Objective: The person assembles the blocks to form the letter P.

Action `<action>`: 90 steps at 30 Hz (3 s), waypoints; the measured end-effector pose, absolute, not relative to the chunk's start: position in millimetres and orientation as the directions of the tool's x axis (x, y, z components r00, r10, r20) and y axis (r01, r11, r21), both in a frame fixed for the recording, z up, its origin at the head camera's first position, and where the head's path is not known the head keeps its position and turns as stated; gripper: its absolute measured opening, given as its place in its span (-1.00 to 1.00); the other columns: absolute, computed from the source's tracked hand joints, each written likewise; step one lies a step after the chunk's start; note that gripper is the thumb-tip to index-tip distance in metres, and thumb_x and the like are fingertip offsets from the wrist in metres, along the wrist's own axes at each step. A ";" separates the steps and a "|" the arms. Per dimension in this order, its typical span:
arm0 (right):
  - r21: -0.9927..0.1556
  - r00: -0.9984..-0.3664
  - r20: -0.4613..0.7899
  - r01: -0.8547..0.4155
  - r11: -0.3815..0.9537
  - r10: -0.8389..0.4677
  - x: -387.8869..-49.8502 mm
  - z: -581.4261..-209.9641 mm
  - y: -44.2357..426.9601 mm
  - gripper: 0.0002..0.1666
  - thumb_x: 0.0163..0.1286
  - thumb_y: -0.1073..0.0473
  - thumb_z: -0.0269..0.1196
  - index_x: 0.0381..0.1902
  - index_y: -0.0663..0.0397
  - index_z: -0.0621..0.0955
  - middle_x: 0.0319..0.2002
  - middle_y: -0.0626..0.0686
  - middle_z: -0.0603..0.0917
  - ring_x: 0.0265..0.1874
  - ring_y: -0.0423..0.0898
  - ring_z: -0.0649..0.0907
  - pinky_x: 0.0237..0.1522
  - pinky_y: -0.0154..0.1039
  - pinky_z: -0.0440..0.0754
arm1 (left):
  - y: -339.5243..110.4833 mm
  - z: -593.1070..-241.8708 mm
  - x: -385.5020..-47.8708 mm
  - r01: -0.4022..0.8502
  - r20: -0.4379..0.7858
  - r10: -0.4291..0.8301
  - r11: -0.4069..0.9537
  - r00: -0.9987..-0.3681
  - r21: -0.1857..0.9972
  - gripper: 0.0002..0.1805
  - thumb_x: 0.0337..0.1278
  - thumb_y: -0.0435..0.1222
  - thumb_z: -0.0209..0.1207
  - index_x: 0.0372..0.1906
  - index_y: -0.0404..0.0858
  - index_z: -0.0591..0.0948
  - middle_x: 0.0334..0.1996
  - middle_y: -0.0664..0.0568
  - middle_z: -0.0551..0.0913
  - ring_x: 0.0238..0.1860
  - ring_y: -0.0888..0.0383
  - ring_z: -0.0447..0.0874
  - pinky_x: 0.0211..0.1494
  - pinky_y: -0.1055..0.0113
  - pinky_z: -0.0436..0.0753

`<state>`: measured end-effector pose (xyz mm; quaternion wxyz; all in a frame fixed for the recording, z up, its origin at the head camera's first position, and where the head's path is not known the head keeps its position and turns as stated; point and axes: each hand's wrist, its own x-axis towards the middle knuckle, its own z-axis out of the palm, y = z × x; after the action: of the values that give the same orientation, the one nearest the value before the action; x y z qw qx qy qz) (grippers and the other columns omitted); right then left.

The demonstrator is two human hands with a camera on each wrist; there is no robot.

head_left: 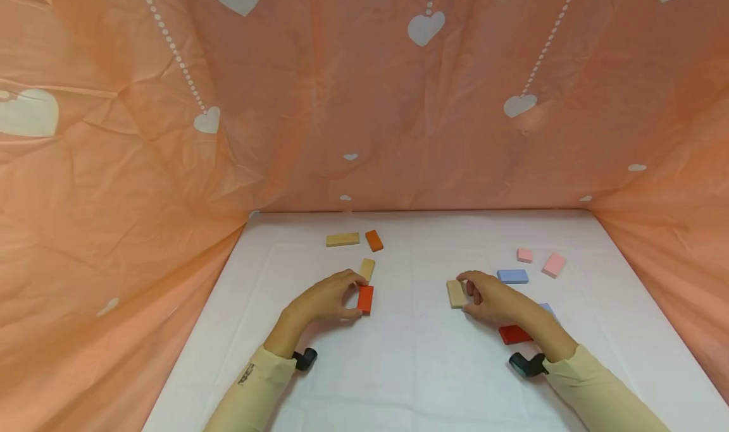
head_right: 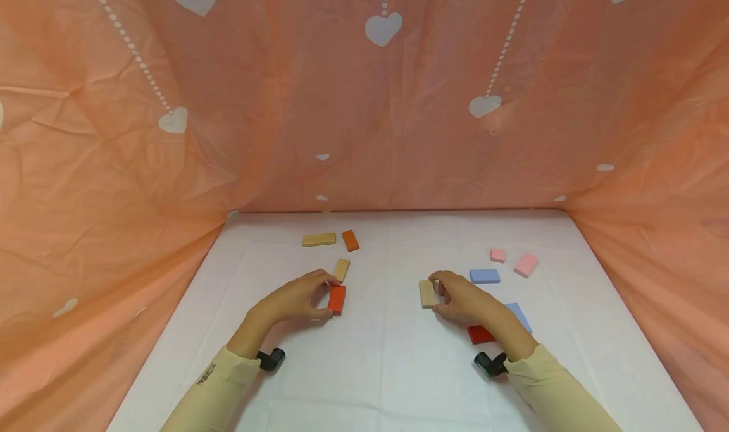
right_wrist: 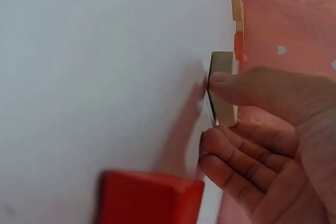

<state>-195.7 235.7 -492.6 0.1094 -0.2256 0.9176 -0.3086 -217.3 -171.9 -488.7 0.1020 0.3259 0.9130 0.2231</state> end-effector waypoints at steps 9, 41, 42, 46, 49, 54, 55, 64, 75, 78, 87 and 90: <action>-0.624 -0.876 -0.004 -0.374 0.686 -0.482 -187.0 -497.0 225.2 -0.31 0.25 0.23 0.56 0.27 0.33 0.56 -0.15 -0.03 0.62 -0.17 -0.11 0.59 -0.03 -0.15 0.65 | -157.4 -488.5 -220.1 0.580 0.009 0.653 0.666 -0.757 0.470 -0.35 0.12 -0.20 0.57 0.29 -0.25 0.58 0.18 0.01 0.64 0.25 0.05 0.62 0.42 0.09 0.56; -0.450 -0.860 0.064 -0.478 0.755 -0.506 -131.5 -494.0 168.2 -0.27 0.16 0.07 0.64 0.24 0.17 0.63 -0.07 0.00 0.75 -0.09 -0.06 0.71 0.10 0.07 0.75 | -109.7 -489.8 -219.7 0.621 -0.004 0.684 0.664 -0.729 0.417 -0.37 0.15 -0.11 0.59 0.26 -0.22 0.62 0.16 0.00 0.68 0.18 0.07 0.66 0.33 0.11 0.63; -0.450 -0.865 0.057 -0.467 0.761 -0.498 -129.7 -494.4 166.7 -0.27 0.16 0.06 0.64 0.24 0.16 0.63 -0.07 -0.01 0.76 -0.09 -0.06 0.71 0.10 0.07 0.75 | -108.4 -489.8 -219.1 0.621 -0.007 0.685 0.664 -0.728 0.416 -0.37 0.15 -0.11 0.59 0.26 -0.22 0.63 0.16 0.00 0.69 0.18 0.07 0.66 0.33 0.12 0.63; -0.448 -0.872 0.050 -0.456 0.769 -0.488 -124.6 -496.9 161.4 -0.27 0.16 0.05 0.65 0.23 0.14 0.64 -0.08 -0.03 0.76 -0.11 -0.08 0.70 0.08 0.06 0.75 | -103.9 -490.6 -217.3 0.626 -0.018 0.693 0.661 -0.720 0.415 -0.37 0.14 -0.09 0.59 0.25 -0.20 0.64 0.15 0.03 0.69 0.16 0.09 0.66 0.31 0.17 0.63; -0.440 -0.872 0.057 -0.460 0.771 -0.487 -121.3 -499.1 158.2 -0.28 0.15 0.03 0.65 0.22 0.13 0.65 -0.12 -0.07 0.74 -0.14 -0.12 0.67 0.06 0.04 0.74 | -100.6 -492.0 -216.2 0.625 -0.023 0.698 0.655 -0.716 0.425 -0.37 0.12 -0.10 0.60 0.25 -0.20 0.64 0.15 0.05 0.69 0.14 0.10 0.65 0.28 0.20 0.64; -0.432 -0.870 0.066 -0.467 0.772 -0.489 -116.8 -500.8 154.4 -0.29 0.13 0.01 0.66 0.19 0.10 0.66 -0.15 -0.14 0.70 -0.17 -0.17 0.62 0.03 0.00 0.73 | -95.7 -493.6 -214.5 0.627 -0.034 0.703 0.653 -0.710 0.424 -0.37 0.13 -0.09 0.60 0.25 -0.19 0.63 0.15 0.08 0.68 0.14 0.15 0.64 0.27 0.25 0.64; -0.429 -0.868 0.070 -0.472 0.770 -0.492 -116.2 -501.1 153.8 -0.29 0.13 0.01 0.67 0.18 0.11 0.66 -0.17 -0.14 0.68 -0.19 -0.18 0.60 0.01 -0.03 0.73 | -94.9 -494.2 -214.2 0.629 -0.036 0.704 0.654 -0.709 0.419 -0.37 0.13 -0.08 0.60 0.25 -0.19 0.63 0.15 0.08 0.68 0.15 0.16 0.64 0.27 0.26 0.63; -0.418 -0.857 0.072 -0.490 0.765 -0.510 -114.1 -503.4 148.8 -0.30 0.11 0.00 0.67 0.15 0.11 0.67 -0.25 -0.17 0.61 -0.30 -0.24 0.49 -0.17 -0.19 0.66 | -89.7 -494.0 -209.1 0.635 -0.050 0.706 0.664 -0.707 0.396 -0.37 0.16 -0.07 0.58 0.26 -0.19 0.64 0.15 0.06 0.68 0.16 0.12 0.63 0.30 0.26 0.62; -0.408 -0.874 0.018 -0.450 0.794 -0.486 -109.9 -505.7 142.3 -0.28 0.11 -0.02 0.68 0.17 0.07 0.67 -0.24 -0.17 0.61 -0.28 -0.22 0.51 -0.16 -0.18 0.68 | -86.1 -497.1 -207.1 0.643 -0.049 0.697 0.684 -0.715 0.345 -0.37 0.13 -0.01 0.59 0.24 -0.14 0.65 0.15 0.10 0.69 0.18 0.12 0.62 0.29 0.27 0.61; -0.416 -0.875 0.022 -0.448 0.791 -0.484 -109.1 -507.4 142.4 -0.26 0.11 -0.03 0.69 0.18 0.08 0.66 -0.23 -0.16 0.60 -0.28 -0.21 0.52 -0.16 -0.18 0.69 | -86.9 -495.9 -207.0 0.632 -0.058 0.692 0.687 -0.720 0.358 -0.37 0.15 -0.02 0.58 0.27 -0.14 0.65 0.16 0.10 0.69 0.20 0.12 0.62 0.31 0.26 0.60; -0.463 -0.891 0.020 -0.410 0.785 -0.454 -107.8 -506.6 145.6 -0.28 0.09 -0.07 0.70 0.11 0.06 0.63 -0.19 -0.14 0.59 -0.23 -0.19 0.54 -0.13 -0.15 0.69 | -89.4 -495.2 -207.6 0.616 -0.057 0.683 0.688 -0.728 0.382 -0.43 0.19 -0.04 0.56 0.21 -0.17 0.67 0.09 0.09 0.70 0.13 0.15 0.63 0.27 0.28 0.62; -0.468 -0.892 0.018 -0.407 0.784 -0.452 -108.7 -506.7 145.9 -0.29 0.09 -0.08 0.70 0.09 0.04 0.64 -0.20 -0.15 0.58 -0.23 -0.20 0.53 -0.14 -0.17 0.67 | -88.3 -495.7 -207.3 0.617 -0.057 0.685 0.686 -0.726 0.385 -0.45 0.19 -0.04 0.56 0.20 -0.16 0.67 0.09 0.10 0.70 0.11 0.16 0.62 0.26 0.29 0.61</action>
<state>-108.7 145.9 -506.7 0.0476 -0.2278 0.9433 -0.2368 -207.3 -88.3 -495.7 0.0986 0.3567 0.9128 0.1726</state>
